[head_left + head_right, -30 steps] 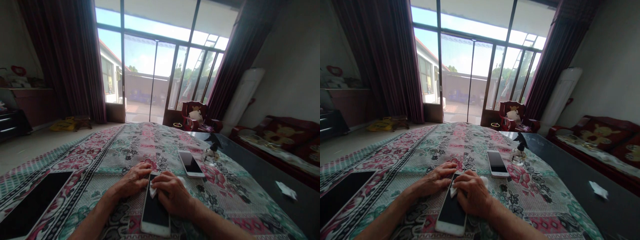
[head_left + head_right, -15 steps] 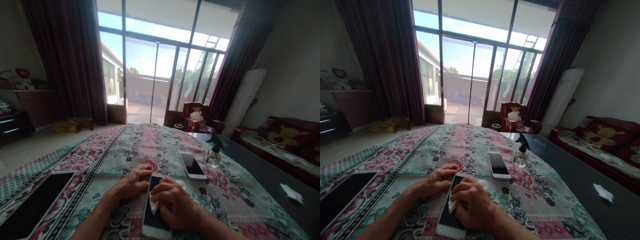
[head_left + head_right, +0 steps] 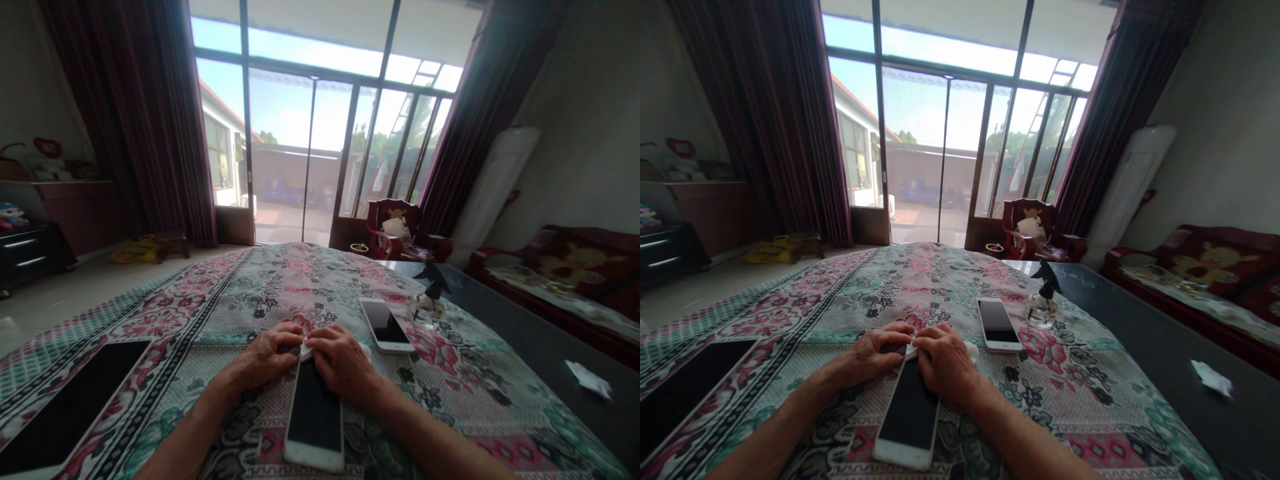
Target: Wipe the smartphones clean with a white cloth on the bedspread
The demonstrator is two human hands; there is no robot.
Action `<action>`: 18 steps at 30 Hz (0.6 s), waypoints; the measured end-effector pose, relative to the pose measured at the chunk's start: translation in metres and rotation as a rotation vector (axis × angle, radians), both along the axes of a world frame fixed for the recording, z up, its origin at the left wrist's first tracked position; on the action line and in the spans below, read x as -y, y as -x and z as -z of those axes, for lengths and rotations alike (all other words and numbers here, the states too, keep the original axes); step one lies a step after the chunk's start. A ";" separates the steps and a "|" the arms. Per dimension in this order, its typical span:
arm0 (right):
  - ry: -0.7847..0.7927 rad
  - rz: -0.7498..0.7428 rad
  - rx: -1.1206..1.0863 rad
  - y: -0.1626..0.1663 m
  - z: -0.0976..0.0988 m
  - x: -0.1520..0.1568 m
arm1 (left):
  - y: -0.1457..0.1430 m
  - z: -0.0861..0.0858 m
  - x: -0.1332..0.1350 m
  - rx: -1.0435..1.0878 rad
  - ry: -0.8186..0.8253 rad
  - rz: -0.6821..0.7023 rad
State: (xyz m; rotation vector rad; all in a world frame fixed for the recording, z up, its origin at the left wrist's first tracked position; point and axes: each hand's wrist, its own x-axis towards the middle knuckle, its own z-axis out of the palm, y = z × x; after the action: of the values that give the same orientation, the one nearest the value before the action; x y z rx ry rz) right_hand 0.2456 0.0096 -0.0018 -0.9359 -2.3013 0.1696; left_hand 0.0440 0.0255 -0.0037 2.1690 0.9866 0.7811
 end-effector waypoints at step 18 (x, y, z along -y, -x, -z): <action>-0.020 -0.024 0.043 -0.007 0.000 0.008 | 0.002 0.005 -0.003 -0.055 -0.055 -0.009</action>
State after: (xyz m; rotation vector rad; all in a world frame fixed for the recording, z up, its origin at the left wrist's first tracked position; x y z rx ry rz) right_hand 0.2526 0.0019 -0.0017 -0.9105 -2.3500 0.1370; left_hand 0.0421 0.0284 -0.0091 2.2457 1.0146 0.7648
